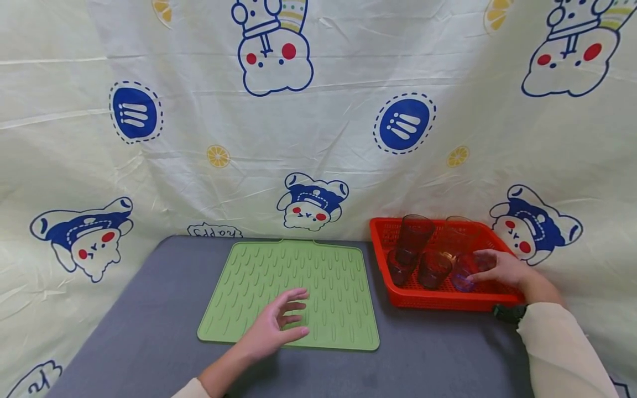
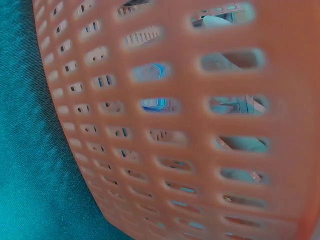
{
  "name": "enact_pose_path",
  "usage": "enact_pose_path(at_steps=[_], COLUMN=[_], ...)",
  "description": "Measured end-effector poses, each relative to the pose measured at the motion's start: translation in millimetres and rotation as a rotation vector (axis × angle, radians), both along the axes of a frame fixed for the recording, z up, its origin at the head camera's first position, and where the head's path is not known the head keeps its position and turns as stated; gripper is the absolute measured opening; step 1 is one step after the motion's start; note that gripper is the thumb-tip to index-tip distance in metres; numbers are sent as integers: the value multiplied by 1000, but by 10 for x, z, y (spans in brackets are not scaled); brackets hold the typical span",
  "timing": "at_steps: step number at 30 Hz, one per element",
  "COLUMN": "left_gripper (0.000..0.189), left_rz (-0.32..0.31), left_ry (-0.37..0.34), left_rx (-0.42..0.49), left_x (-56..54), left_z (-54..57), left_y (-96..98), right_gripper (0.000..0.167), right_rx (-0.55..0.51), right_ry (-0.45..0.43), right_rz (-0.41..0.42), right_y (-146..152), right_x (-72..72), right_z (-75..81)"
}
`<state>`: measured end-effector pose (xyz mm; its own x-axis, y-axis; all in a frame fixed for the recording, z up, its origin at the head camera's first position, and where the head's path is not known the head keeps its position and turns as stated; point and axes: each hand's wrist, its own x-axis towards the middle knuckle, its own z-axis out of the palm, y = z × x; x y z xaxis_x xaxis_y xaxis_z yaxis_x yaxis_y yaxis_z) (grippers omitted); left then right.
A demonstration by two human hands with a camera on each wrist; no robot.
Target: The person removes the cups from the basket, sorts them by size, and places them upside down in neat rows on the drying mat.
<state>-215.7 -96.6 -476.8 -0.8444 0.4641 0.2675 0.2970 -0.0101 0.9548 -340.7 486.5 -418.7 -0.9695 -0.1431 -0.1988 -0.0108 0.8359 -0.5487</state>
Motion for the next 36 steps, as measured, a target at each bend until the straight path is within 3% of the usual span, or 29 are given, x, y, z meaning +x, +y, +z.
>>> enact_pose_path(at_steps=[12, 25, 36], left_gripper=[70, 71, 67], left_rz=[-3, 2, 30], left_ry=[0, 3, -5], left_rx=[-2, -16, -58], left_x=[-92, -210, -351], left_z=[-26, -38, 5], left_y=[32, 53, 85], right_gripper=[104, 94, 87], right_rx=[18, -1, -62], right_ry=[-33, 64, 146], right_rz=[-45, -52, -37], right_y=[-30, -8, -169], right_x=[20, 105, 187], right_z=[-11, 38, 118])
